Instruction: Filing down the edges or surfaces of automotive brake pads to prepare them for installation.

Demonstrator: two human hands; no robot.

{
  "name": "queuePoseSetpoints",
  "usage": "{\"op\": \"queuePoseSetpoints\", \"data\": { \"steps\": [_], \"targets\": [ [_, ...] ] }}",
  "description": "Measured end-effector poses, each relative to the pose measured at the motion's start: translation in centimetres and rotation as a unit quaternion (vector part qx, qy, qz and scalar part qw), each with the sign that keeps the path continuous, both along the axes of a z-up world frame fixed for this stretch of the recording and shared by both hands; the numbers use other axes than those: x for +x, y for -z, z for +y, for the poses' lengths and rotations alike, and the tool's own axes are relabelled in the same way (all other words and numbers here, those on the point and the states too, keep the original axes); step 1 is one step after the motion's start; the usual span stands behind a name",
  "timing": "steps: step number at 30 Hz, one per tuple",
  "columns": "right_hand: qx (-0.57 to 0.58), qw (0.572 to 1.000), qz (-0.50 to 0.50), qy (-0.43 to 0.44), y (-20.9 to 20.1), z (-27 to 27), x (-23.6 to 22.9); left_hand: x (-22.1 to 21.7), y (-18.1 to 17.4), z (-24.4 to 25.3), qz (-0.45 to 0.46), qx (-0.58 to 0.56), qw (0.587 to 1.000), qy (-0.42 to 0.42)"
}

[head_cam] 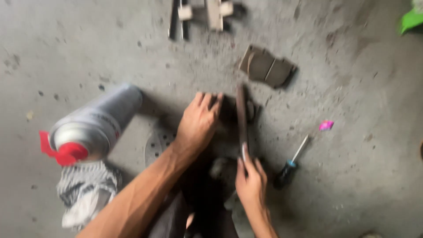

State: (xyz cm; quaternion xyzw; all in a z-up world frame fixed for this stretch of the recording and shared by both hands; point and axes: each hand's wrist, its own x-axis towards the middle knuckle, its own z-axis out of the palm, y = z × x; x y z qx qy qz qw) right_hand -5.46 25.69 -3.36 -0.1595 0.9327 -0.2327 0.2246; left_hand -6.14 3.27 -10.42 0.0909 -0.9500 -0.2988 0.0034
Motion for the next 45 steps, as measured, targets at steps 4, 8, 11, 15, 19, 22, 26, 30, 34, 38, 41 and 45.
{"op": "queuePoseSetpoints", "data": {
  "steps": [4,8,11,15,19,22,26,30,34,38,41,45],
  "targets": [
    [0.032,0.999,-0.005,0.021,-0.2,1.7,0.4,-1.2,-0.7,-0.5,0.01,-0.008,1.0,0.005],
    [0.019,1.0,-0.001,0.02,0.0,0.2,-1.5,-1.1,-0.2,-1.0,-0.012,-0.024,1.0,0.015],
    [0.04,0.999,0.0,0.037,-0.6,1.6,-0.1,0.1,0.2,0.3,-0.014,-0.027,0.999,0.026],
    [0.012,0.999,0.014,0.029,0.7,2.7,-0.3,-1.1,-0.7,-0.9,-0.02,-0.001,1.0,0.009],
    [0.03,0.998,-0.029,0.048,-0.3,1.4,-0.2,-0.6,-0.4,-0.1,-0.018,-0.033,0.999,0.021],
    [-0.009,0.999,-0.02,0.036,0.5,3.2,-0.1,-1.1,-0.5,-0.3,-0.03,-0.03,0.999,0.02],
    [-0.002,0.999,0.002,0.034,2.1,1.1,-0.8,-1.2,-1.1,-0.9,-0.045,-0.007,0.999,0.022],
    [0.01,0.999,0.008,0.035,1.3,1.3,-2.2,-1.5,-0.7,-0.6,-0.02,0.008,1.0,0.007],
    [0.031,0.996,-0.028,0.08,2.1,1.5,-1.7,-0.7,-0.5,-0.8,-0.032,-0.01,0.999,0.006],
    [0.002,1.0,0.015,0.025,1.7,1.7,-1.8,-1.0,-1.1,-0.4,-0.018,0.014,1.0,0.007],
    [-0.007,1.0,-0.006,0.025,0.7,2.9,-1.9,-1.6,-1.6,-0.9,-0.04,-0.009,0.999,0.031],
    [-0.012,0.998,-0.049,0.039,0.1,2.9,-3.1,-0.6,0.4,-1.3,-0.059,-0.098,0.992,0.057]
  ]
}}
